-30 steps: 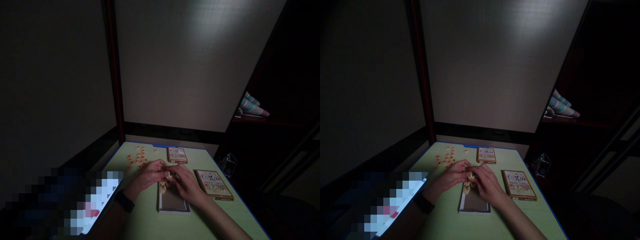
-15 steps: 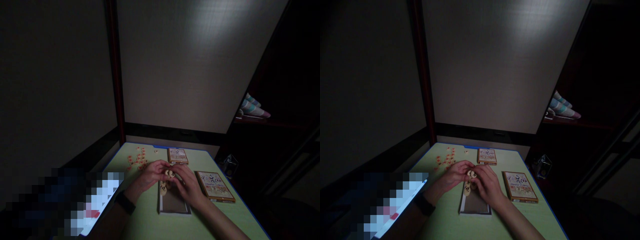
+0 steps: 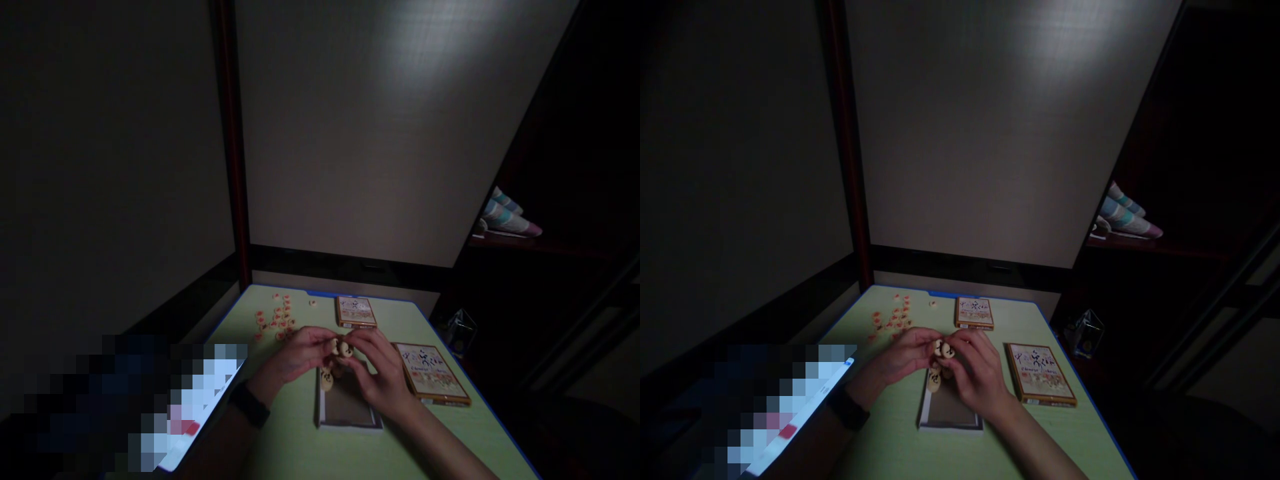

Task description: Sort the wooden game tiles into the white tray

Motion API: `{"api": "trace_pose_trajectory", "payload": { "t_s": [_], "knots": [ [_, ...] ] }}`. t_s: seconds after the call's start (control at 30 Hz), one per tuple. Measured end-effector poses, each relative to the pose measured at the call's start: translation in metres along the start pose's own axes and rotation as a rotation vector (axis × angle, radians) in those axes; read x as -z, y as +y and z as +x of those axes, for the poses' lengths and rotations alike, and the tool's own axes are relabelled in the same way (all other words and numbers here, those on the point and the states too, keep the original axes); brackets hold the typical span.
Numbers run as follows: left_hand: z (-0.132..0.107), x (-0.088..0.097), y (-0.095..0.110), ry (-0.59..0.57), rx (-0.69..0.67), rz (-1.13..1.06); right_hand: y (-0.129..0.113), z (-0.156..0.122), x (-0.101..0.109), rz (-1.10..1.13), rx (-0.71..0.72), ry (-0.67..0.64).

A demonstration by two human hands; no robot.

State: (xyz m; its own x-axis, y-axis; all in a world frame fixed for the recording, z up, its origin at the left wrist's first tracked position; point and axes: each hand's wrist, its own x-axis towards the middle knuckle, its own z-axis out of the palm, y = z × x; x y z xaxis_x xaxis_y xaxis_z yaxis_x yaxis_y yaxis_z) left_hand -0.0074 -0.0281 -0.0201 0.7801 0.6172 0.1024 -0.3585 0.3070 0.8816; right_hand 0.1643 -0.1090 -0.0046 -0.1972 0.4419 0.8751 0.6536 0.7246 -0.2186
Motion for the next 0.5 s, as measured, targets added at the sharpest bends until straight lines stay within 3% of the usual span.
{"api": "trace_pose_trajectory", "payload": {
  "t_s": [0.13, 0.5],
  "knots": [
    [-0.0005, -0.0024, -0.0004, -0.046, 0.044, 0.02, -0.002, -0.0019, -0.0035, 0.017, 0.033, -0.033],
    [0.0011, 0.0028, -0.0025, -0.058, -0.021, 0.006, -0.0012, -0.0051, -0.0096, 0.057, 0.023, -0.082]
  ]
}}
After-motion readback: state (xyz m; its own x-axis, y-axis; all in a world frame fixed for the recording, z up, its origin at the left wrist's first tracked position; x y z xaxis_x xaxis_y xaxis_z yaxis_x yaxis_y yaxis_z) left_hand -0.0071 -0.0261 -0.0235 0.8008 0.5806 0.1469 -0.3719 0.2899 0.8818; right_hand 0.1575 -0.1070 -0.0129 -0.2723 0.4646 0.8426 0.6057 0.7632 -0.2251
